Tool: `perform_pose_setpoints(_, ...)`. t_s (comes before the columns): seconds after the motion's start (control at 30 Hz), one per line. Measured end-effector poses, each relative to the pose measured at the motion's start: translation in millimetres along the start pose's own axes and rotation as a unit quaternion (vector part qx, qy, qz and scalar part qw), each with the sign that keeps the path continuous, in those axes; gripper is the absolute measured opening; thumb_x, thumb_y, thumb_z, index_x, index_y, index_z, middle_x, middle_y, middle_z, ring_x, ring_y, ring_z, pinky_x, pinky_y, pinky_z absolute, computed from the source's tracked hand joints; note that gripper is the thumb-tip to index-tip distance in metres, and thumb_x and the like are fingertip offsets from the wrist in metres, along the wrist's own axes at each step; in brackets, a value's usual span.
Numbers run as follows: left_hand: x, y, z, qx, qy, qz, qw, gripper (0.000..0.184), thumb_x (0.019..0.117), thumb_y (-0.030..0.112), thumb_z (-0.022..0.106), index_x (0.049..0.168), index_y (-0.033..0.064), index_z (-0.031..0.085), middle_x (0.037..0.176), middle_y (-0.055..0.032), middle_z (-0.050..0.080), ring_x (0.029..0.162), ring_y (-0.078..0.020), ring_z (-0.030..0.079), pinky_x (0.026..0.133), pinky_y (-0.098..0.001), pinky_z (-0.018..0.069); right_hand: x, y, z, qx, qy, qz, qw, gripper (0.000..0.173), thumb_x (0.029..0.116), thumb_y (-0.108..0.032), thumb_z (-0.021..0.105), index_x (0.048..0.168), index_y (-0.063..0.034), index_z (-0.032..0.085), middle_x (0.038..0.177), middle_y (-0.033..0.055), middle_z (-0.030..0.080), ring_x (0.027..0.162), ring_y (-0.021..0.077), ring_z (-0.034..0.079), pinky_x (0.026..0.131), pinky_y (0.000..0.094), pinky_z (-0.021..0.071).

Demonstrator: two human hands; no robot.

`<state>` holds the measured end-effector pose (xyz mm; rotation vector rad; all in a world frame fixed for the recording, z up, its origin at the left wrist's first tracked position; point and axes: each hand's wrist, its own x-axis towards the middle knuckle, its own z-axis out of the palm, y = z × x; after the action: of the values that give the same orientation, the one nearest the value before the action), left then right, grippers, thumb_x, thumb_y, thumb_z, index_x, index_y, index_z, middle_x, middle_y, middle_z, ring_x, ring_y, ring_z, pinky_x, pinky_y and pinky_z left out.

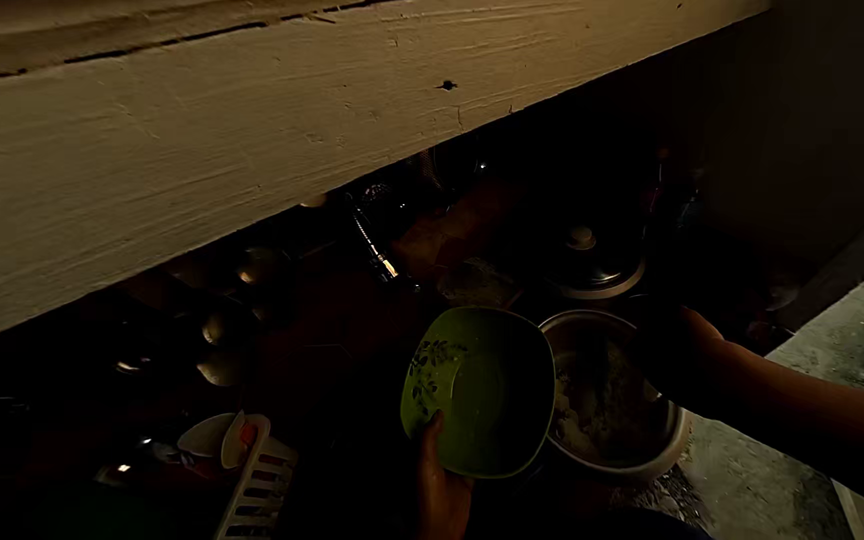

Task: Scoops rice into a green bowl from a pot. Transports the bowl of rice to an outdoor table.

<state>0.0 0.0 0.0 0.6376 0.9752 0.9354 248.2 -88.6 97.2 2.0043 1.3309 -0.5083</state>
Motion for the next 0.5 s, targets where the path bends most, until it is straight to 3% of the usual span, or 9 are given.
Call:
perform_pose_setpoints(0.07, 3.0, -4.1, 8.5, 0.017, 0.010, -0.003, 1.000, 0.031, 0.1086, 0.023, 0.040, 0.131, 0.0077, 0.054, 0.113, -0.0143, 0.070, 0.098, -0.0239, 0.073, 0.077, -0.0408, 0.0630, 23.2, -1.1, 13.6, 0.106, 0.019, 0.041, 0.993, 0.030, 0.1051, -0.013, 0.048, 0.121, 0.0062, 0.064, 0.122, 0.0270, 0.064, 0.118, 0.0431, 0.061, 0.096, 0.0558, 0.0493)
perform_pose_setpoints(0.1, 4.2, -5.9, 10.5, 0.020, 0.010, -0.011, 1.000, 0.033, 0.1084, 0.023, 0.043, 0.136, 0.0067, 0.051, 0.120, -0.0148, 0.066, 0.105, -0.0241, 0.068, 0.084, -0.0427, 0.0601, 38.2, 0.2, 22.7, 0.234, 0.033, 0.070, 0.969, 0.039, 0.1081, -0.018, 0.048, 0.134, 0.0093, 0.057, 0.138, 0.0310, 0.056, 0.133, 0.0451, 0.051, 0.111, 0.0547, 0.0393)
perform_pose_setpoints(0.13, 5.1, -7.6, 13.4, 0.025, 0.005, -0.024, 0.999, 0.036, 0.1086, 0.023, 0.045, 0.140, 0.0061, 0.049, 0.125, -0.0153, 0.062, 0.110, -0.0243, 0.065, 0.088, -0.0435, 0.0572, 47.8, -0.7, 30.8, 0.320, 0.047, 0.083, 0.943, 0.043, 0.1086, -0.019, 0.050, 0.140, 0.0100, 0.051, 0.145, 0.0325, 0.050, 0.140, 0.0456, 0.045, 0.116, 0.0532, 0.0339)
perform_pose_setpoints(0.17, 6.5, -10.2, 16.9, 0.030, -0.004, -0.040, 0.999, 0.037, 0.1087, 0.025, 0.046, 0.139, 0.0058, 0.050, 0.123, -0.0163, 0.064, 0.108, -0.0259, 0.067, 0.087, -0.0445, 0.0587, 55.5, -5.8, 39.3, 0.289, 0.036, 0.073, 0.954, 0.043, 0.1085, -0.018, 0.049, 0.139, 0.0117, 0.051, 0.145, 0.0332, 0.050, 0.139, 0.0462, 0.046, 0.116, 0.0537, 0.0338)
perform_pose_setpoints(0.2, 7.9, -13.1, 19.4, 0.036, -0.027, -0.056, 0.997, 0.037, 0.1093, 0.027, 0.043, 0.139, 0.0057, 0.051, 0.121, -0.0167, 0.066, 0.106, -0.0267, 0.068, 0.085, -0.0444, 0.0595, 59.7, -15.3, 46.4, 0.150, 0.013, 0.037, 0.988, 0.037, 0.1064, -0.014, 0.047, 0.129, 0.0129, 0.058, 0.134, 0.0328, 0.057, 0.130, 0.0475, 0.053, 0.109, 0.0581, 0.0400)
perform_pose_setpoints(0.27, 12.4, -18.9, 22.3, 0.034, -0.080, -0.084, 0.993, 0.042, 0.1109, 0.033, 0.036, 0.140, 0.0058, 0.050, 0.120, -0.0173, 0.068, 0.105, -0.0285, 0.070, 0.085, -0.0449, 0.0602, 59.1, -30.8, 53.7, -0.023, -0.019, -0.022, 0.999, 0.025, 0.0998, -0.007, 0.052, 0.114, 0.0082, 0.068, 0.121, 0.0287, 0.065, 0.116, 0.0470, 0.062, 0.097, 0.0632, 0.0474)
perform_pose_setpoints(0.5, 26.6, -38.8, 21.6, -0.015, -0.104, -0.116, 0.988, 0.043, 0.1109, 0.035, 0.034, 0.137, 0.0062, 0.052, 0.120, -0.0191, 0.068, 0.107, -0.0319, 0.070, 0.086, -0.0478, 0.0600, 54.2, -26.7, 72.8, -0.014, 0.000, -0.047, 0.999, 0.023, 0.0986, 0.000, 0.050, 0.107, 0.0091, 0.069, 0.115, 0.0282, 0.068, 0.112, 0.0469, 0.064, 0.095, 0.0625, 0.0495)
